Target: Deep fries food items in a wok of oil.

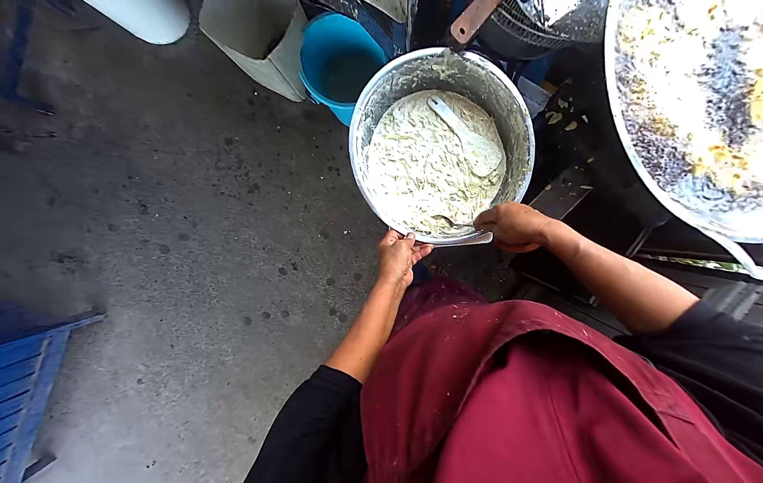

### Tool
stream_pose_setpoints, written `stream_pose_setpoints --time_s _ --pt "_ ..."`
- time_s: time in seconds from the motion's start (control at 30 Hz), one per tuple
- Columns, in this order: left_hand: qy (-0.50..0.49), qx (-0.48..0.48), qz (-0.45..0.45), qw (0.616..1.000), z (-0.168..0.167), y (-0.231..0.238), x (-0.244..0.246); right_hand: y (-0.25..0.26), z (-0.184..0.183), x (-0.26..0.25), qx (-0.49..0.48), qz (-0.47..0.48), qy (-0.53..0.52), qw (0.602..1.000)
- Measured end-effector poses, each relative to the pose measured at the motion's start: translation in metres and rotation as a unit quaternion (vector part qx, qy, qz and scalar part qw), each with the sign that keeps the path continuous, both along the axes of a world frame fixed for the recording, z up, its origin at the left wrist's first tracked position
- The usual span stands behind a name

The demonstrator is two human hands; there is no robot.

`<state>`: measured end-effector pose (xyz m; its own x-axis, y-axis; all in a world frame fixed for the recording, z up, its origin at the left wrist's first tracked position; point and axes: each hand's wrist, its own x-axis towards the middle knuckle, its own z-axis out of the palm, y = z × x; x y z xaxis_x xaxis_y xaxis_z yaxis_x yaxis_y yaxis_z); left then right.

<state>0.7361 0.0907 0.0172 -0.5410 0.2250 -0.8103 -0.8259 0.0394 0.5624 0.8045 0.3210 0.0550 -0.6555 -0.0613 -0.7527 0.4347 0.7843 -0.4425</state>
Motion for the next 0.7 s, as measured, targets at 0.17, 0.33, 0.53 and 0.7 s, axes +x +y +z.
stream_pose_setpoints --time_s 0.17,0.33,0.53,0.7 --pt "-0.003 0.003 -0.002 1.000 -0.001 0.001 -0.001 0.013 -0.005 -0.004 -0.165 -0.188 -0.063 0.966" --pt "-0.002 0.005 -0.001 1.000 0.000 0.001 -0.001 0.012 -0.024 0.003 -0.309 -0.316 -0.143 0.886" --pt "-0.001 0.012 -0.007 1.000 -0.001 -0.002 -0.001 0.024 0.020 0.024 -0.131 -0.204 0.029 0.970" --pt "0.005 0.020 -0.020 1.000 -0.002 -0.003 -0.001 -0.002 0.058 0.012 0.191 0.069 -0.008 0.979"
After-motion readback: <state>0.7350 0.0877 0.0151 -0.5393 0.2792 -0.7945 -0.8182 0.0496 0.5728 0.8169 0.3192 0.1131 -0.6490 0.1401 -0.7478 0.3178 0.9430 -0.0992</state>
